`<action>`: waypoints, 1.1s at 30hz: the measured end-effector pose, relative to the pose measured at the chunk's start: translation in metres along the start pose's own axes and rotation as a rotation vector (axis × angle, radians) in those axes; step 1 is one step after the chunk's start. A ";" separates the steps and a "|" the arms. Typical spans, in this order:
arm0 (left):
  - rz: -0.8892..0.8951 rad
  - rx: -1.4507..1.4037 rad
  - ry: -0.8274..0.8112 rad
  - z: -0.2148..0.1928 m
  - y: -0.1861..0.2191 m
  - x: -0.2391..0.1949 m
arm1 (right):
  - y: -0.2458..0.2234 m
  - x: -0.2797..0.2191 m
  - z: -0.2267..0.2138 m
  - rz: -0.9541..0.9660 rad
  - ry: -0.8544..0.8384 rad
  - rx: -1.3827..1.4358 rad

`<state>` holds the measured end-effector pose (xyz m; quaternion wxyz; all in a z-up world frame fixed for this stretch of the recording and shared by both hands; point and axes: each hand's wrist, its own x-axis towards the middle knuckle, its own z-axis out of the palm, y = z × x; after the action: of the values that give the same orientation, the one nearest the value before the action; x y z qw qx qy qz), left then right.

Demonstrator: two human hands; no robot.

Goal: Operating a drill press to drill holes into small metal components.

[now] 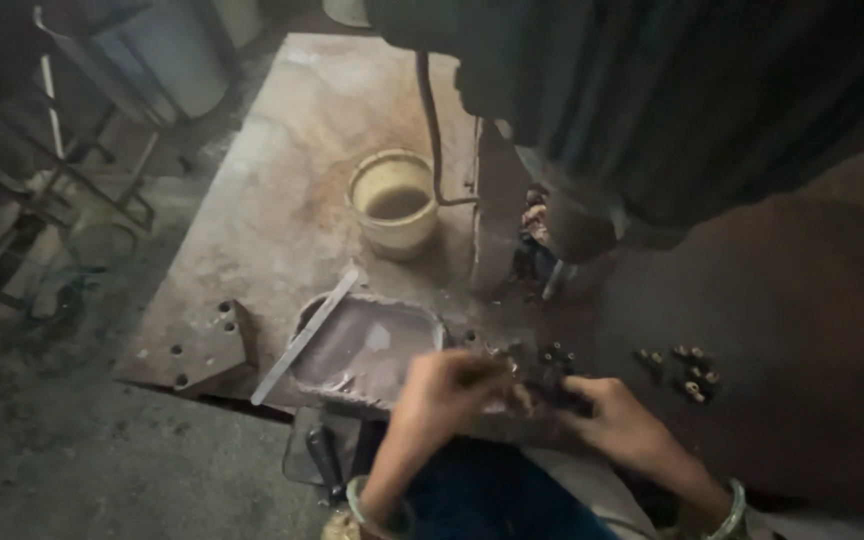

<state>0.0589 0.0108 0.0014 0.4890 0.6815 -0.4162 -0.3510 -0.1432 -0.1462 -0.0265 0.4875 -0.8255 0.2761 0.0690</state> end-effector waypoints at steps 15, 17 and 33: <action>0.380 0.077 0.429 0.048 0.043 -0.005 | 0.071 0.047 0.030 -0.410 0.432 0.660; 0.338 0.014 0.430 0.050 0.052 0.005 | 0.039 0.047 0.015 -0.390 0.431 0.664; 0.553 0.359 -0.089 0.177 -0.066 0.016 | -0.024 0.044 -0.004 -0.316 0.442 0.843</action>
<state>-0.0762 -0.0579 -0.1116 0.4191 0.6020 -0.6617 -0.1556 -0.0946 -0.1577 -0.0230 0.7131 -0.5833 0.2481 -0.2997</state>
